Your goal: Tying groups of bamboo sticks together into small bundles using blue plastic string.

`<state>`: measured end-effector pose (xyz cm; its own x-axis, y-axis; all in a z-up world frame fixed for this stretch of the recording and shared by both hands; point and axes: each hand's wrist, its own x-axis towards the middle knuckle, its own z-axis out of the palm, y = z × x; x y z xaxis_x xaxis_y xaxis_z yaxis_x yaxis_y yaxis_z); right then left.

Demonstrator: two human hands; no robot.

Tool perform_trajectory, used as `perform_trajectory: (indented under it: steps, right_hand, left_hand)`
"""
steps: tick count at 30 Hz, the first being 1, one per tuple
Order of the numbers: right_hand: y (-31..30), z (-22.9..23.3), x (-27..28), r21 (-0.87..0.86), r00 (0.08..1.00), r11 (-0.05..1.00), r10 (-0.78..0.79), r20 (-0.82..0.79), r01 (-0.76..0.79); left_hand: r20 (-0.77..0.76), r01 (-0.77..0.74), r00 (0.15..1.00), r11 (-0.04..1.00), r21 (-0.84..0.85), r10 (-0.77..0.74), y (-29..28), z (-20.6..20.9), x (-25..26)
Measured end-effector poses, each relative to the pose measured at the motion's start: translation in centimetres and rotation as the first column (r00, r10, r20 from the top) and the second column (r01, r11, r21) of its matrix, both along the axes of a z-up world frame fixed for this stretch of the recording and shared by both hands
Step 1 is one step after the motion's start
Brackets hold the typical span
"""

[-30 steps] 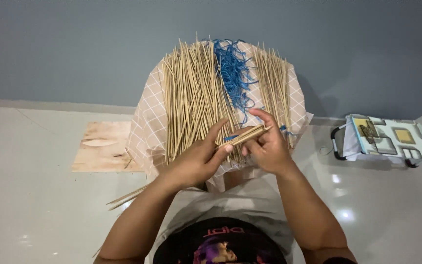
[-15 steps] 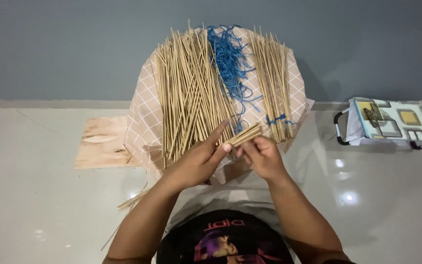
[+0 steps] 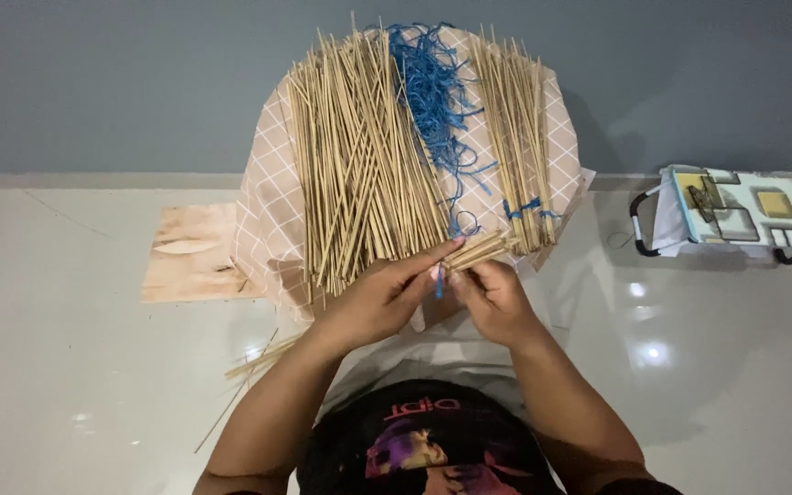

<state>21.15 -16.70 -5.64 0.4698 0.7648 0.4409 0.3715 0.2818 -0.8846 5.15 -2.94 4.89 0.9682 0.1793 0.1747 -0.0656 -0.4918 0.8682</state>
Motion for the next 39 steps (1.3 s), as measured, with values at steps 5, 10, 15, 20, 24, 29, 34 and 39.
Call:
perform_trajectory:
  steps: [5, 10, 15, 20, 24, 29, 34, 39]
  right_hand:
    - [-2.5, 2.1, -2.2, -0.101, 0.969, 0.990, -0.072, 0.238, 0.099]
    - [-6.6, 4.5, -0.4, -0.205, 0.726, 0.970, 0.049, 0.686, 0.129]
    - [-5.8, 12.7, 2.3, -0.069, 0.519, 0.998, 0.056, 0.853, 0.007]
    - [-0.6, 8.5, 7.2, -0.141, 0.801, 0.907, 0.416, 0.431, -0.396]
    - [2.2, -0.3, 2.2, 0.215, 0.959, 0.935, 0.283, 0.026, -0.282]
    - [-1.8, 3.0, -2.3, -0.062, 0.915, 0.991, 0.137, 0.379, -0.122]
    - [-4.8, 7.5, -0.8, -0.076, 0.527, 0.997, 0.062, 0.847, 0.005]
    - [-3.6, 13.9, 3.0, -0.288, 0.529, 0.945, 0.326, 0.783, -0.155]
  left_hand:
    - [0.083, -0.122, 0.990, 0.992, 0.043, 0.118, 0.8, -2.4, 0.4]
    - [0.038, -0.129, 0.991, 0.987, 0.093, 0.126, 1.0, -2.3, -0.1]
    - [-0.124, 0.170, 0.985, 0.813, 0.557, -0.122, -1.6, -3.5, -0.5]
    - [0.066, 0.064, 0.985, 0.694, 0.717, -0.159, -3.2, 0.8, -1.6]
    - [0.037, -0.095, 0.994, 0.650, 0.754, 0.102, -2.0, 0.0, -2.5]
    - [0.217, -0.299, 0.954, 0.627, 0.720, 0.206, 0.8, -4.1, -2.1]
    - [0.076, -0.179, 0.983, 0.754, 0.632, 0.169, 0.8, -3.2, -1.9]
    - [0.109, 0.055, 0.979, 0.732, 0.679, -0.174, -1.9, -4.9, -0.7]
